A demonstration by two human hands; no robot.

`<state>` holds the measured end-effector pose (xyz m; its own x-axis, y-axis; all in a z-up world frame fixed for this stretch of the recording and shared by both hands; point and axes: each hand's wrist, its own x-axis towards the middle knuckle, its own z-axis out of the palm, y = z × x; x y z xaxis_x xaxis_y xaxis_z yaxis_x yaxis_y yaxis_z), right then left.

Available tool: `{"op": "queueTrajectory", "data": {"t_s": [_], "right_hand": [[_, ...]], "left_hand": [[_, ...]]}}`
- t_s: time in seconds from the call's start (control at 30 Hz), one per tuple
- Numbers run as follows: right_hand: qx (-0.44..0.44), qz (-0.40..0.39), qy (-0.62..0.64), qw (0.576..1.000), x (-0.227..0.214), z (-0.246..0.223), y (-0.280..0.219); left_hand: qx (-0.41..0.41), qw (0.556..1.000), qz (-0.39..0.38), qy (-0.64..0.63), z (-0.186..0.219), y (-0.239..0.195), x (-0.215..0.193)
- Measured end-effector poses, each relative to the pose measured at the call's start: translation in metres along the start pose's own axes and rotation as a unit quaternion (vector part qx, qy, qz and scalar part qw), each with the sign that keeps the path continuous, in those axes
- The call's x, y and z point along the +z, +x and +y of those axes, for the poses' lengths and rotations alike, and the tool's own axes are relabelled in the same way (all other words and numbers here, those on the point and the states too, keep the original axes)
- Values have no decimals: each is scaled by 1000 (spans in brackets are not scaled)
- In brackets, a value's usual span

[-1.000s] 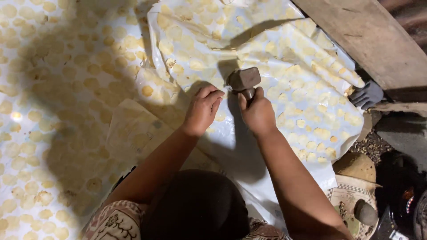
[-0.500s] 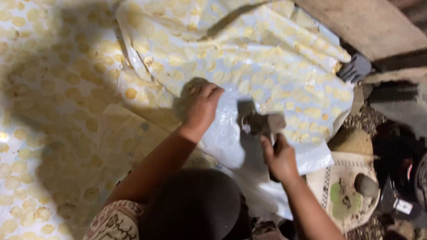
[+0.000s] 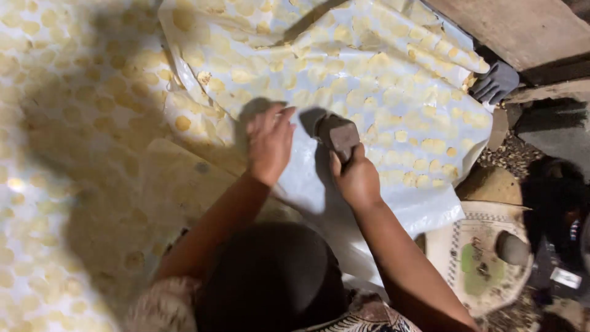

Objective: The person uses a hammer to flatten small pieces of cassava on a white sheet. They then use a stone to grind cassava on a patterned board. The person also stirs dark beans in a pot on a portable stove.

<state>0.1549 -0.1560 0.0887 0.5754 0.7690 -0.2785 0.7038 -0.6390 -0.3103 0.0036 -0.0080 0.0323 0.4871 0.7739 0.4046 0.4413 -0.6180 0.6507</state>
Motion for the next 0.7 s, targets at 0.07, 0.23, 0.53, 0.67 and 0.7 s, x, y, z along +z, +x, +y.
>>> {"op": "queueTrajectory", "data": {"t_s": [0.07, 0.23, 0.53, 0.67, 0.7], "right_hand": [[26, -8, 11, 1000, 4, 1, 12], [36, -35, 53, 997, -62, -36, 12], [25, 0, 35, 999, -17, -11, 12], [65, -48, 114, 990, -75, -64, 3], [66, -52, 111, 990, -83, -62, 0]], "left_hand": [[11, 1000, 19, 1, -33, -7, -5], [39, 994, 1, -100, -73, -13, 11], [84, 996, -15, -26, -74, -9, 9], [133, 991, 15, 9, -51, -1, 25], [128, 992, 13, 8, -42, 3, 30]]}}
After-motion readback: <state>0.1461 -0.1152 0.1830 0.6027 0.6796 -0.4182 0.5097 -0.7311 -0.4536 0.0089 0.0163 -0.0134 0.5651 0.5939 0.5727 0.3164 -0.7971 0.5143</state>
